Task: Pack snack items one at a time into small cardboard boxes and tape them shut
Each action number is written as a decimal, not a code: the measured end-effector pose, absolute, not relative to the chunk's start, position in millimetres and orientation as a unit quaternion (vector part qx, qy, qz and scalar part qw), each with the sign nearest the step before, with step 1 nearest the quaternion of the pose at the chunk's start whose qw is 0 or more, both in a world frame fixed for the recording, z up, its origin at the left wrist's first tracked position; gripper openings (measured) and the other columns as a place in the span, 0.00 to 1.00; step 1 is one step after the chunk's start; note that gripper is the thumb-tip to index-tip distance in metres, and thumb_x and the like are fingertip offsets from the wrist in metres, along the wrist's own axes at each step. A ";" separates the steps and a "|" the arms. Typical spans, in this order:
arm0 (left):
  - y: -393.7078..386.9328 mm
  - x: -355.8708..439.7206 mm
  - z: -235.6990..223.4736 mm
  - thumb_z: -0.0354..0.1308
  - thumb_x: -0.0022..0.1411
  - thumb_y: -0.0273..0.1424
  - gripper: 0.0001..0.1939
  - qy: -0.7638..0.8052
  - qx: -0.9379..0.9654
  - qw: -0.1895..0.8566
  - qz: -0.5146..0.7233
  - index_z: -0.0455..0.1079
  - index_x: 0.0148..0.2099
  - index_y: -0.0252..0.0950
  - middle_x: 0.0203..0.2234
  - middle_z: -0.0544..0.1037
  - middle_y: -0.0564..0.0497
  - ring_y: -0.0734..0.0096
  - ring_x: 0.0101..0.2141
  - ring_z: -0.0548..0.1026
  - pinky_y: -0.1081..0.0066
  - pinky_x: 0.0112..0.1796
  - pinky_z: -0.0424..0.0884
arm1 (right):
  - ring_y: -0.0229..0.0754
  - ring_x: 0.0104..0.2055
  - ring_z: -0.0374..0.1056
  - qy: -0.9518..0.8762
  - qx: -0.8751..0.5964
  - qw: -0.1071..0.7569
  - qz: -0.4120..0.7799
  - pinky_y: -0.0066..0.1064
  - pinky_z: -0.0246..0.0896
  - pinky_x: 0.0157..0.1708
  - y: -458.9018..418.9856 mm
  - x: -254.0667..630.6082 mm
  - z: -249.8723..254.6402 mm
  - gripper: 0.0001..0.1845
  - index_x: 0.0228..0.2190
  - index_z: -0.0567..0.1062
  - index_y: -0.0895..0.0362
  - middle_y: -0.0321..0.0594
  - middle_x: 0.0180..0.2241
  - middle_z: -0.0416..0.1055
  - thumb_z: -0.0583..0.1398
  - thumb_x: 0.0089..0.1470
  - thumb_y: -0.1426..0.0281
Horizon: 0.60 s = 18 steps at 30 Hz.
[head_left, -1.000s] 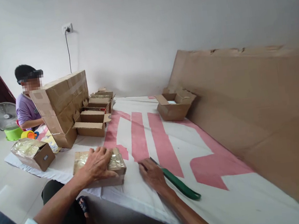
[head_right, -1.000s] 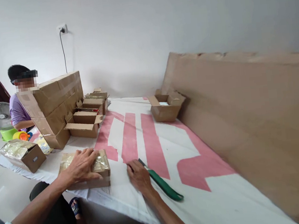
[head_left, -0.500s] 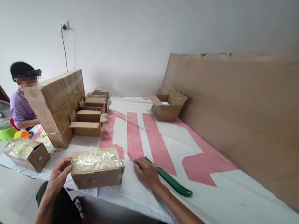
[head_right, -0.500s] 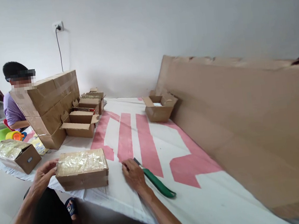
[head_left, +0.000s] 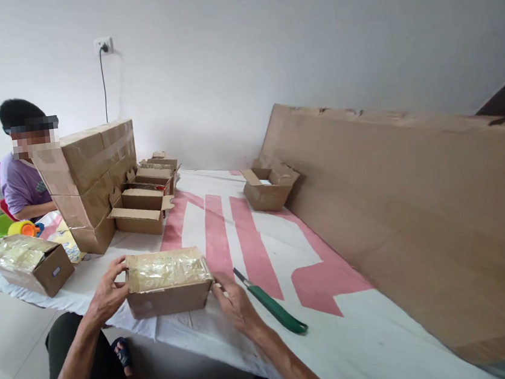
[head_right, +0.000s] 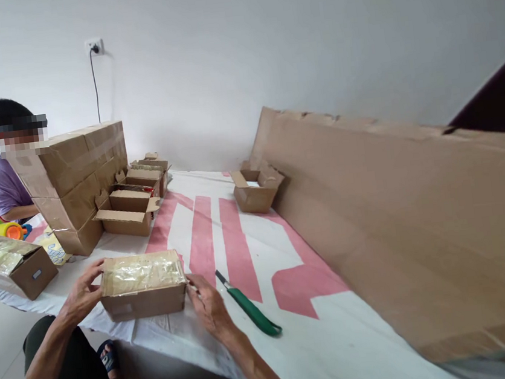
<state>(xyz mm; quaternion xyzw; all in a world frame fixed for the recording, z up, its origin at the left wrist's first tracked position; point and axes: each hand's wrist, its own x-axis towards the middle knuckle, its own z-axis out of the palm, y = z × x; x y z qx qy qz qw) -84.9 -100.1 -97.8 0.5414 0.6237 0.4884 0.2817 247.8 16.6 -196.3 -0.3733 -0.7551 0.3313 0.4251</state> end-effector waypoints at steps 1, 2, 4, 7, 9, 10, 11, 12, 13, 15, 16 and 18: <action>-97.4 -80.8 -99.7 0.71 0.56 0.44 0.21 0.620 0.542 0.288 0.488 0.83 0.48 0.40 0.71 0.70 0.38 0.40 0.70 0.70 0.62 0.48 0.84 | 0.59 0.55 0.77 -0.774 -0.395 0.418 0.263 0.49 0.73 0.57 24.0 264.4 -198.3 0.20 0.52 0.81 0.54 0.53 0.52 0.82 0.56 0.71 0.59; -95.2 -77.1 -101.6 0.71 0.56 0.44 0.20 0.615 0.543 0.293 0.490 0.83 0.48 0.40 0.72 0.69 0.38 0.40 0.70 0.70 0.62 0.48 0.85 | 0.61 0.56 0.76 -0.786 -0.424 0.405 0.197 0.50 0.72 0.57 30.9 282.8 -201.8 0.19 0.52 0.81 0.55 0.55 0.52 0.81 0.57 0.69 0.60; -92.6 -71.8 -105.1 0.70 0.58 0.43 0.19 0.604 0.543 0.301 0.499 0.82 0.48 0.40 0.73 0.68 0.39 0.42 0.70 0.70 0.62 0.49 0.84 | 0.62 0.52 0.76 -0.791 -0.486 0.356 0.107 0.49 0.73 0.49 40.4 320.9 -212.8 0.17 0.49 0.81 0.54 0.54 0.47 0.81 0.59 0.66 0.59; -92.2 -68.3 -110.1 0.68 0.60 0.43 0.18 0.594 0.538 0.301 0.517 0.81 0.48 0.40 0.73 0.68 0.39 0.42 0.70 0.70 0.63 0.50 0.84 | 0.59 0.45 0.76 -0.790 -0.536 0.291 0.060 0.43 0.70 0.38 40.5 367.1 -235.1 0.15 0.45 0.79 0.50 0.49 0.43 0.80 0.61 0.62 0.55; -92.9 -67.1 -113.2 0.68 0.60 0.43 0.18 0.590 0.534 0.300 0.527 0.81 0.49 0.40 0.73 0.68 0.40 0.42 0.70 0.70 0.63 0.51 0.84 | 0.56 0.43 0.77 -0.797 -0.537 0.269 0.067 0.41 0.69 0.36 33.7 383.7 -248.6 0.14 0.43 0.79 0.49 0.47 0.41 0.80 0.61 0.62 0.55; -93.1 -66.3 -114.7 0.68 0.60 0.42 0.18 0.589 0.532 0.296 0.531 0.81 0.49 0.40 0.73 0.69 0.40 0.42 0.69 0.71 0.62 0.51 0.84 | 0.56 0.42 0.78 -0.800 -0.533 0.267 0.073 0.41 0.69 0.36 29.8 387.6 -253.4 0.14 0.43 0.79 0.49 0.47 0.41 0.80 0.60 0.63 0.55; -93.2 -65.3 -116.1 0.67 0.60 0.42 0.18 0.590 0.531 0.290 0.535 0.81 0.50 0.40 0.72 0.70 0.41 0.43 0.69 0.71 0.62 0.51 0.84 | 0.55 0.42 0.78 -0.801 -0.530 0.267 0.077 0.41 0.69 0.37 26.5 389.2 -256.4 0.14 0.43 0.79 0.50 0.47 0.40 0.80 0.59 0.64 0.56; -93.0 -64.1 -117.3 0.66 0.61 0.41 0.17 0.591 0.530 0.284 0.538 0.81 0.50 0.40 0.72 0.70 0.41 0.43 0.69 0.71 0.62 0.52 0.83 | 0.55 0.42 0.78 -0.799 -0.531 0.272 0.079 0.41 0.69 0.37 24.0 389.0 -257.1 0.15 0.43 0.79 0.50 0.47 0.39 0.80 0.57 0.65 0.57; -92.8 -62.9 -118.2 0.65 0.62 0.41 0.17 0.593 0.528 0.279 0.540 0.81 0.50 0.41 0.71 0.71 0.42 0.44 0.69 0.71 0.61 0.52 0.83 | 0.55 0.41 0.78 -0.792 -0.536 0.281 0.081 0.41 0.69 0.37 22.9 387.6 -255.3 0.15 0.42 0.79 0.50 0.47 0.39 0.80 0.55 0.65 0.57; -92.3 -60.7 -119.3 0.62 0.63 0.40 0.16 0.596 0.524 0.274 0.543 0.80 0.50 0.41 0.71 0.72 0.42 0.46 0.69 0.72 0.62 0.52 0.83 | 0.55 0.39 0.77 -0.761 -0.561 0.311 0.097 0.41 0.67 0.35 24.8 382.4 -243.5 0.18 0.41 0.78 0.51 0.48 0.37 0.79 0.53 0.64 0.56; -92.2 -60.0 -119.3 0.62 0.64 0.40 0.15 0.598 0.522 0.274 0.544 0.80 0.50 0.41 0.71 0.72 0.42 0.47 0.68 0.72 0.62 0.52 0.82 | 0.55 0.37 0.77 -0.736 -0.578 0.334 0.115 0.41 0.67 0.33 27.2 379.1 -233.3 0.19 0.40 0.78 0.51 0.47 0.36 0.79 0.53 0.63 0.54; -92.6 -59.9 -118.2 0.61 0.64 0.40 0.15 0.597 0.522 0.276 0.542 0.80 0.50 0.41 0.71 0.71 0.41 0.47 0.68 0.72 0.62 0.53 0.82 | 0.53 0.33 0.74 -0.682 -0.599 0.382 0.174 0.39 0.66 0.30 32.8 370.4 -205.1 0.22 0.39 0.78 0.52 0.45 0.31 0.77 0.53 0.61 0.50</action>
